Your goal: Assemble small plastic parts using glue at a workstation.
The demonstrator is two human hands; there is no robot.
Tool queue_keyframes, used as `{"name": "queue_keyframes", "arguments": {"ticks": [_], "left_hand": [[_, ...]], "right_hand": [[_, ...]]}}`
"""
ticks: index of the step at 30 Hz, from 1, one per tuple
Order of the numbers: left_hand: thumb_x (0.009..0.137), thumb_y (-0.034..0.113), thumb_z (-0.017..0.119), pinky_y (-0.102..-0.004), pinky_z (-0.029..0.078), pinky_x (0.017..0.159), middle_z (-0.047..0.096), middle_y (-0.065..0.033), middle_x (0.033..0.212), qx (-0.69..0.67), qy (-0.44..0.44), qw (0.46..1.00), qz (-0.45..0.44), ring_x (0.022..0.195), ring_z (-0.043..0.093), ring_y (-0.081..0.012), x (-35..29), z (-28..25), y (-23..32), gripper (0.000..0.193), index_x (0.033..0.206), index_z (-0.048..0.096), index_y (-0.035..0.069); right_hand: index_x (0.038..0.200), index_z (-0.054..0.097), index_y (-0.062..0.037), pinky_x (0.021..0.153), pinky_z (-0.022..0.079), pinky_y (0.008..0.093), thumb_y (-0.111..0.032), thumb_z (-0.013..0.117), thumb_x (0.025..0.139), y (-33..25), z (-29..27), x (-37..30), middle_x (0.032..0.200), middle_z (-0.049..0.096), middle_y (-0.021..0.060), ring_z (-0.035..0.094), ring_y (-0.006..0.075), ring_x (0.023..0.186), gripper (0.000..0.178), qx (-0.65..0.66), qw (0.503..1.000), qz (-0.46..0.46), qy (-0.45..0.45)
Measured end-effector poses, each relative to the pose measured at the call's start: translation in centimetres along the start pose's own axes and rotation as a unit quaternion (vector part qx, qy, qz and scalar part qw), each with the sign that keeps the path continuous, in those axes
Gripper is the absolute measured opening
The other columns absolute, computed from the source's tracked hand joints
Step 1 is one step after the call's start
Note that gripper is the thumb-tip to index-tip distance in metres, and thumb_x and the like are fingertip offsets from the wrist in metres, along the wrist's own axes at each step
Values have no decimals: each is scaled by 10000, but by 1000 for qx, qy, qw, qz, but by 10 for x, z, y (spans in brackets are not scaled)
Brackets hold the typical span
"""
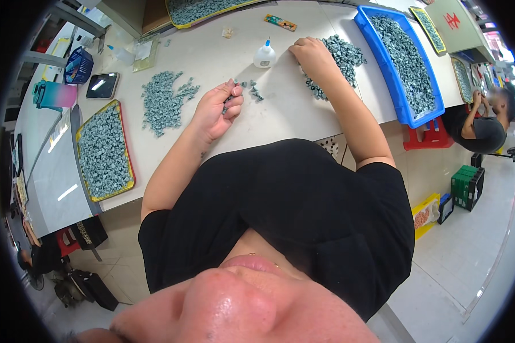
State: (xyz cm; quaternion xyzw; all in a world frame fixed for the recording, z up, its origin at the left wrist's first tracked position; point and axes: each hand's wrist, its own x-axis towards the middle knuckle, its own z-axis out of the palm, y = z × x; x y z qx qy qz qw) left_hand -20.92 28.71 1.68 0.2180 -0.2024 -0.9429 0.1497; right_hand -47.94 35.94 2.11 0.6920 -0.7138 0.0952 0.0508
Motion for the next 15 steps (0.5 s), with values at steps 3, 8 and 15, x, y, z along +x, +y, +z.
{"name": "queue_keyframes", "arguments": {"ticks": [3, 8, 15], "left_hand": [[990, 182, 473, -180, 254, 448, 467, -1, 818, -13, -10, 1000, -6, 601, 330, -57, -1, 1, 0, 156, 917, 460, 45], [993, 196, 466, -179, 252, 447, 458, 3, 815, -42, -19, 999, -4, 602, 321, -57, -4, 2, 1, 167, 911, 459, 50], [996, 208, 458, -181, 254, 440, 451, 10, 807, -47, -39, 998, -11, 584, 322, -50, -5, 6, 1, 173, 906, 462, 60]], "right_hand": [[1022, 663, -30, 856, 484, 353, -43, 595, 810, -4, -6, -1, 970, 637, 105, 597, 278, 960, 223, 92, 993, 74, 29], [995, 665, -17, 737, 516, 274, -50, 616, 853, -24, -34, -6, 910, 640, 80, 641, 175, 794, 154, 243, 954, 125, 125], [1065, 644, -11, 665, 480, 229, -18, 653, 834, -65, -47, -11, 850, 662, 47, 581, 94, 703, 231, 517, 852, 23, 78]]}}
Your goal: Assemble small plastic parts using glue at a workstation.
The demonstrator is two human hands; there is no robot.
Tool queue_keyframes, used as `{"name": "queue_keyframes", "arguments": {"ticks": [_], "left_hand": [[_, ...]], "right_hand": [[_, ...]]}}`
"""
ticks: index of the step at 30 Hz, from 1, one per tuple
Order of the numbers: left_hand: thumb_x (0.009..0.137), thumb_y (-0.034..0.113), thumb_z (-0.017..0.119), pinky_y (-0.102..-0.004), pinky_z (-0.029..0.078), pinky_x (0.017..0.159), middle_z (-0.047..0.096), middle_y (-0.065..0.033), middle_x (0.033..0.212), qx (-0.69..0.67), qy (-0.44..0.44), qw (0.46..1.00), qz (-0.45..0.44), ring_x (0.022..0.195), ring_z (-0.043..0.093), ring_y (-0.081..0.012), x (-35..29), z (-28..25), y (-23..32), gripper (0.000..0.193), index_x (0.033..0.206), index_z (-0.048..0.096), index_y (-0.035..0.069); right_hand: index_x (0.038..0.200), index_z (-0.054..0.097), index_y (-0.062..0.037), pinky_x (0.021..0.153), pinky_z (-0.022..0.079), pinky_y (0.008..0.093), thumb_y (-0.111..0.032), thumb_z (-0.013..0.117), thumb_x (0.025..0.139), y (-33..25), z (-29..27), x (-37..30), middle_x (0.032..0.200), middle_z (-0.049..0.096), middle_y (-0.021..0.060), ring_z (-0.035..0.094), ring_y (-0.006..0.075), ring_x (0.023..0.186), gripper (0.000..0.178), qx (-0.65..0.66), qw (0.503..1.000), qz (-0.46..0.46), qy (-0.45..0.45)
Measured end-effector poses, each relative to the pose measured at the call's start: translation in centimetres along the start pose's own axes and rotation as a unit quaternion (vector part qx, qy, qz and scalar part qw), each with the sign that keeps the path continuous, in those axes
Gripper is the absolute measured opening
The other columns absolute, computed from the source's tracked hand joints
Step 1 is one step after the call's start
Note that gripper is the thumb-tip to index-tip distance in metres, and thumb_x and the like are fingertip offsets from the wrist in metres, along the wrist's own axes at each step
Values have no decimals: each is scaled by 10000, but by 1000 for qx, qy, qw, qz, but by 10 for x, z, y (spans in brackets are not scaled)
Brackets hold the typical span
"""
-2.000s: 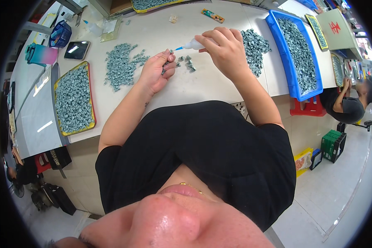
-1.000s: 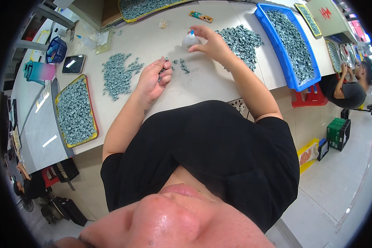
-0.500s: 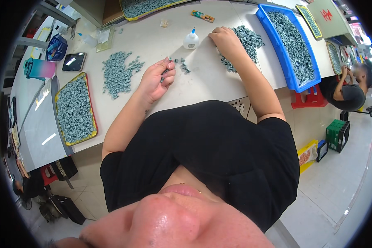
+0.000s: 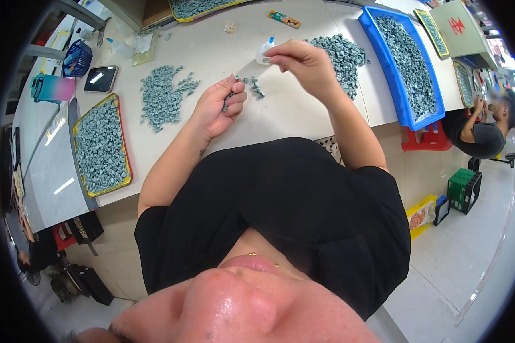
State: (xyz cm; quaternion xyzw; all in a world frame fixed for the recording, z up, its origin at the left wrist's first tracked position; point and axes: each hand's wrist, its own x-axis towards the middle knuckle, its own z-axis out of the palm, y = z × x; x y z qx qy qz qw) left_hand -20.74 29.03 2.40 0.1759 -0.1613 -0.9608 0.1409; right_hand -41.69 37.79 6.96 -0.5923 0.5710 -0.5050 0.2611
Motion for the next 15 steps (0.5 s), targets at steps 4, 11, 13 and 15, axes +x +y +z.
{"name": "queue_keyframes", "arguments": {"ticks": [4, 11, 13, 15], "left_hand": [[997, 213, 456, -181, 253, 439, 445, 22, 794, -15, -13, 1000, 5, 581, 325, -48, -1, 2, 0, 164, 917, 468, 70], [997, 227, 455, -179, 253, 444, 438, 28, 782, -24, -29, 999, 5, 580, 321, -46, -1, 3, 1, 172, 940, 475, 66], [999, 232, 452, -180, 252, 446, 436, 29, 779, -21, -24, 999, 6, 581, 318, -45, -2, 5, 2, 179, 945, 477, 63], [1000, 233, 450, -180, 252, 446, 436, 29, 778, -21, -27, 999, 8, 581, 317, -46, -1, 4, 3, 182, 945, 477, 61]], "right_hand": [[940, 687, -13, 613, 498, 236, -14, 681, 793, -13, 32, 4, 771, 671, 64, 608, 109, 649, 147, -40, 996, 77, 36], [952, 696, -18, 667, 525, 256, -17, 673, 803, -1, 46, 9, 809, 687, 82, 651, 162, 707, 151, -96, 995, -32, -8], [952, 697, -20, 670, 525, 254, -15, 667, 808, -1, 52, 8, 813, 688, 80, 652, 162, 713, 147, -87, 995, -53, 0], [952, 698, -23, 673, 525, 252, -13, 662, 813, -2, 53, 7, 816, 689, 79, 653, 163, 719, 143, -78, 994, -75, 7]]}}
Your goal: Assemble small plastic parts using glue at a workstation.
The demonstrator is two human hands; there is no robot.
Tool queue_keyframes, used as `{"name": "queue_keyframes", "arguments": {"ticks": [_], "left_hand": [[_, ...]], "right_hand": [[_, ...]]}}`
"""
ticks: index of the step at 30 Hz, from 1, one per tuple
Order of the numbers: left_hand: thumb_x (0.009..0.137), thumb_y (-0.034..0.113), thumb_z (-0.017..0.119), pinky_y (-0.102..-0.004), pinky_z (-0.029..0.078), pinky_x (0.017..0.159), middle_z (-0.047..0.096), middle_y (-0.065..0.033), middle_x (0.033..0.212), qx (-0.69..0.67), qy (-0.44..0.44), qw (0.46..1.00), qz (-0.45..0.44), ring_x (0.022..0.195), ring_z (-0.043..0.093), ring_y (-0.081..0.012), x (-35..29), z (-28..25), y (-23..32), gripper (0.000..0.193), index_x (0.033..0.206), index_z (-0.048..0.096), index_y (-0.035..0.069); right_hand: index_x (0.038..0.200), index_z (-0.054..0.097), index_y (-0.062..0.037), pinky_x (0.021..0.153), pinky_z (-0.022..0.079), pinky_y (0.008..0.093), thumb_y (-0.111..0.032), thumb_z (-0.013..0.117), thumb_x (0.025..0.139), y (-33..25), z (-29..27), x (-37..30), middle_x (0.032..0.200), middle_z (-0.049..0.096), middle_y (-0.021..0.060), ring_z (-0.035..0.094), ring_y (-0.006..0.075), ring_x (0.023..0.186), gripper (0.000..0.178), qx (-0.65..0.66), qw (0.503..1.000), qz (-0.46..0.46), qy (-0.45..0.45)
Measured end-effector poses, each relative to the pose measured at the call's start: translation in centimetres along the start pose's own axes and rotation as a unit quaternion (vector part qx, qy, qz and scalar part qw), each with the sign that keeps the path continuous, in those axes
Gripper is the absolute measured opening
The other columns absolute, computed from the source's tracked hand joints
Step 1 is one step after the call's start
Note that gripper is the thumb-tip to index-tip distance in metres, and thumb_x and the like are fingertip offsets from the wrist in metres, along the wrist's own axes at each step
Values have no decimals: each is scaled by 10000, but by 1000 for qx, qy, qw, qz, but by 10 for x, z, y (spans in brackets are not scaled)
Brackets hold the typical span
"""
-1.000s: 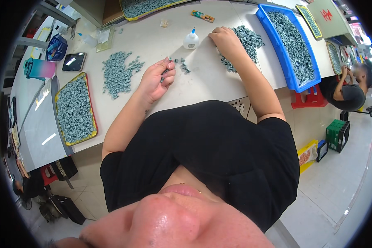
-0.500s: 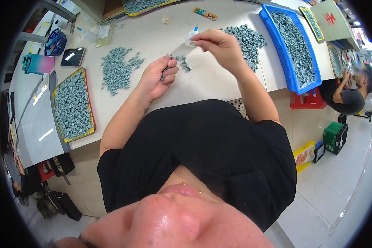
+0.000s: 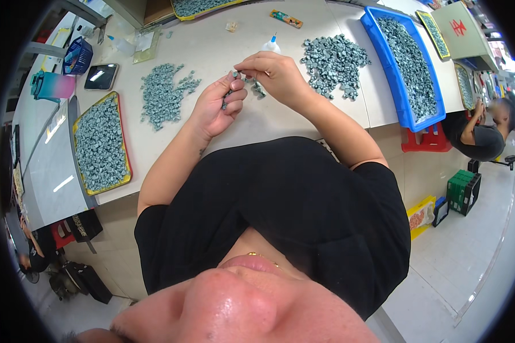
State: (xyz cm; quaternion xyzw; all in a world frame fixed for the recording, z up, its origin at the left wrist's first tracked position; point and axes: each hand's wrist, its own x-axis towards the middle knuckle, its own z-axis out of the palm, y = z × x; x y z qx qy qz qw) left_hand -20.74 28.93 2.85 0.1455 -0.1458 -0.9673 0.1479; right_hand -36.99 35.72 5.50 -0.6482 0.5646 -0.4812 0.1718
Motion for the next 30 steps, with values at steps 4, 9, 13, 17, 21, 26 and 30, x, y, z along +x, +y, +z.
{"name": "queue_keyframes", "arguments": {"ticks": [4, 9, 13, 17, 21, 26, 30], "left_hand": [[1001, 234, 445, -183, 251, 447, 438, 31, 778, -1, -13, 1000, 5, 580, 317, -46, 0, -2, 0, 187, 944, 476, 59], [1001, 232, 446, -183, 256, 443, 441, 29, 779, -17, -8, 1000, 3, 582, 324, -45, 1, -5, -2, 181, 941, 478, 65], [999, 230, 451, -182, 263, 440, 440, 27, 782, -22, 9, 1000, 8, 582, 332, -47, 0, -3, -2, 177, 941, 484, 65], [998, 228, 454, -181, 266, 441, 441, 26, 784, -17, 9, 1000, 13, 582, 334, -48, -1, -3, -3, 180, 948, 487, 59], [999, 229, 451, -180, 265, 440, 444, 26, 785, -20, 7, 1000, 17, 581, 335, -47, -1, -5, -4, 183, 952, 489, 56], [997, 231, 456, -183, 262, 436, 445, 28, 774, -26, 18, 999, 18, 571, 329, -47, -2, -4, -4, 194, 927, 491, 54], [991, 228, 472, -190, 249, 427, 454, 28, 749, 28, 27, 997, 63, 552, 318, -44, -3, 1, -6, 224, 854, 501, 54]], "right_hand": [[945, 704, -35, 661, 527, 253, -21, 689, 789, 0, -4, -2, 816, 691, 70, 654, 159, 716, 158, -36, 999, 39, -9], [914, 701, -35, 649, 537, 268, -30, 728, 746, -1, -3, -4, 816, 690, 73, 656, 165, 717, 170, -68, 997, 13, 38], [911, 679, -22, 666, 548, 292, -9, 719, 733, 4, 2, -8, 900, 676, 83, 654, 193, 745, 183, -96, 986, -121, 62], [943, 658, -9, 671, 549, 298, 8, 708, 724, 7, 2, -9, 977, 653, 92, 647, 216, 802, 225, -139, 969, -203, 32], [948, 654, 3, 664, 543, 304, 9, 709, 711, 9, 4, -9, 977, 651, 101, 641, 230, 806, 243, -158, 962, -220, 24], [921, 642, 18, 643, 530, 318, 16, 713, 694, 5, 4, -7, 957, 644, 118, 633, 245, 777, 237, -184, 947, -264, 28], [899, 639, 19, 643, 530, 315, 22, 729, 674, 7, 13, -10, 949, 641, 116, 634, 242, 769, 242, -149, 954, -252, 65]]}}
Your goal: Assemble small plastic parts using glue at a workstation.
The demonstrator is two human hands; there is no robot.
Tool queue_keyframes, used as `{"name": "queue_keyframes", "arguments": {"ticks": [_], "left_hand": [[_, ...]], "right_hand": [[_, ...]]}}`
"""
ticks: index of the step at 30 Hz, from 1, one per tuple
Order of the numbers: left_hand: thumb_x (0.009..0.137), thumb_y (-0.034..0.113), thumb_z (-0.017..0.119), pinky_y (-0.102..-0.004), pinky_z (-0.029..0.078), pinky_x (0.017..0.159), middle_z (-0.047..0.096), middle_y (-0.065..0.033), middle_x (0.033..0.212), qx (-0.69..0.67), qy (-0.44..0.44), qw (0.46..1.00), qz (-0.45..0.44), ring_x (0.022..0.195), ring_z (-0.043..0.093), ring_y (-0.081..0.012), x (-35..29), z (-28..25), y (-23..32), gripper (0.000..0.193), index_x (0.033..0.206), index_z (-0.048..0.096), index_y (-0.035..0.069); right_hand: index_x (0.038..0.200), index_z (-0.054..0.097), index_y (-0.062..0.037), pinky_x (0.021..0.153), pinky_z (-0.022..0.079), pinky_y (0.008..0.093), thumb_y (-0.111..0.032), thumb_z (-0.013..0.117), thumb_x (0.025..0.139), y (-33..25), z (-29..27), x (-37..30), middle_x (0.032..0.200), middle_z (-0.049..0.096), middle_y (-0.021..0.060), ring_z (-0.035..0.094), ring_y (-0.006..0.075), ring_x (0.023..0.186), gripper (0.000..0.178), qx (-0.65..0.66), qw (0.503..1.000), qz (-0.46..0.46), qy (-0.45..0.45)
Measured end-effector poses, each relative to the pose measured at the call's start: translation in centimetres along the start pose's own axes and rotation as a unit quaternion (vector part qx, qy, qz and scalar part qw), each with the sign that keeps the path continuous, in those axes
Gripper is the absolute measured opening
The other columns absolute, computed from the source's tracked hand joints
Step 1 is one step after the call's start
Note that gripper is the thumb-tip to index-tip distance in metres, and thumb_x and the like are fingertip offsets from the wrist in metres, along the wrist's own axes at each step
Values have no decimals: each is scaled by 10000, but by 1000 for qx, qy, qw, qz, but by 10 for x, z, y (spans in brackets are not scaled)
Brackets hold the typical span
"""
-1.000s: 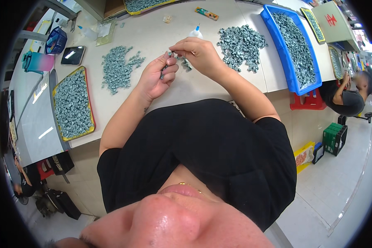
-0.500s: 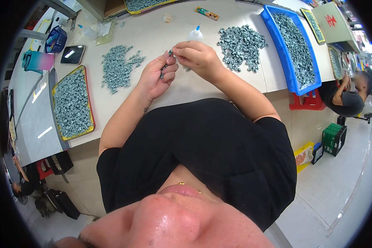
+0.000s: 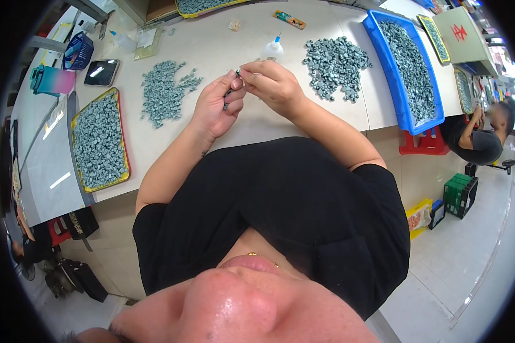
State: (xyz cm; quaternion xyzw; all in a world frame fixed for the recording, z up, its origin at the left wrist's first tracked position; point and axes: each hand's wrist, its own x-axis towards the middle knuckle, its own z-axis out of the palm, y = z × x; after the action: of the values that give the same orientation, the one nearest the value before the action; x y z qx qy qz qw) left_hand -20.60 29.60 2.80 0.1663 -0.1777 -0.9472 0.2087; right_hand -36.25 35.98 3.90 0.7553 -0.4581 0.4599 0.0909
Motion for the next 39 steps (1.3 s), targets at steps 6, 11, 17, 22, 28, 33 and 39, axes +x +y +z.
{"name": "queue_keyframes", "arguments": {"ticks": [6, 11, 17, 22, 28, 33, 39], "left_hand": [[973, 193, 511, -187, 247, 433, 508, 5, 753, 79, 43, 992, 90, 548, 325, -41, -4, 2, -3, 205, 819, 507, 58], [950, 155, 554, -183, 260, 437, 542, -14, 765, 95, 63, 984, 134, 548, 344, -42, -7, 12, -4, 155, 835, 512, 60], [938, 143, 575, -187, 269, 434, 548, -26, 767, 129, 88, 976, 149, 527, 347, -38, -7, 14, -3, 137, 866, 506, 50], [929, 145, 591, -191, 266, 425, 540, -35, 752, 224, 165, 958, 75, 510, 356, -30, 4, -1, -2, 156, 881, 505, 25], [930, 154, 586, -191, 259, 423, 518, -30, 753, 243, 159, 957, 27, 515, 356, -38, 3, -3, -3, 170, 903, 513, 3], [948, 136, 499, -195, 278, 453, 508, -58, 839, 150, 146, 977, 28, 585, 377, -65, 3, 4, 7, 202, 1022, 519, -51], [949, 91, 438, -206, 294, 482, 503, -84, 881, 74, 80, 994, 16, 628, 385, -90, 4, 2, 10, 234, 1109, 500, -68]], "right_hand": [[847, 647, 16, 665, 541, 301, 29, 749, 654, 4, 9, -3, 943, 652, 111, 648, 229, 778, 219, 45, 998, 17, 29], [863, 683, -7, 657, 552, 270, 45, 724, 701, 3, 3, 3, 943, 687, 93, 675, 198, 780, 176, 101, 987, 123, 20], [878, 692, -17, 666, 550, 266, 43, 713, 720, -2, 5, 1, 911, 693, 79, 675, 187, 802, 170, 142, 972, 188, 18], [889, 695, -12, 666, 538, 276, 7, 706, 751, 2, -5, -4, 868, 689, 88, 668, 182, 779, 140, 96, 958, 254, -91], [924, 696, -11, 636, 518, 266, -53, 686, 815, 15, -39, -8, 850, 688, 89, 658, 165, 723, 117, 90, 940, 316, -93], [1027, 679, -22, 647, 501, 242, -122, 674, 850, 37, -46, -14, 876, 686, 64, 639, 115, 758, 204, 103, 915, 390, 26], [1089, 588, -29, 727, 486, 309, -219, 775, 760, 57, -25, -15, 998, 633, 73, 589, 198, 863, 424, 0, 913, 392, -111]]}}
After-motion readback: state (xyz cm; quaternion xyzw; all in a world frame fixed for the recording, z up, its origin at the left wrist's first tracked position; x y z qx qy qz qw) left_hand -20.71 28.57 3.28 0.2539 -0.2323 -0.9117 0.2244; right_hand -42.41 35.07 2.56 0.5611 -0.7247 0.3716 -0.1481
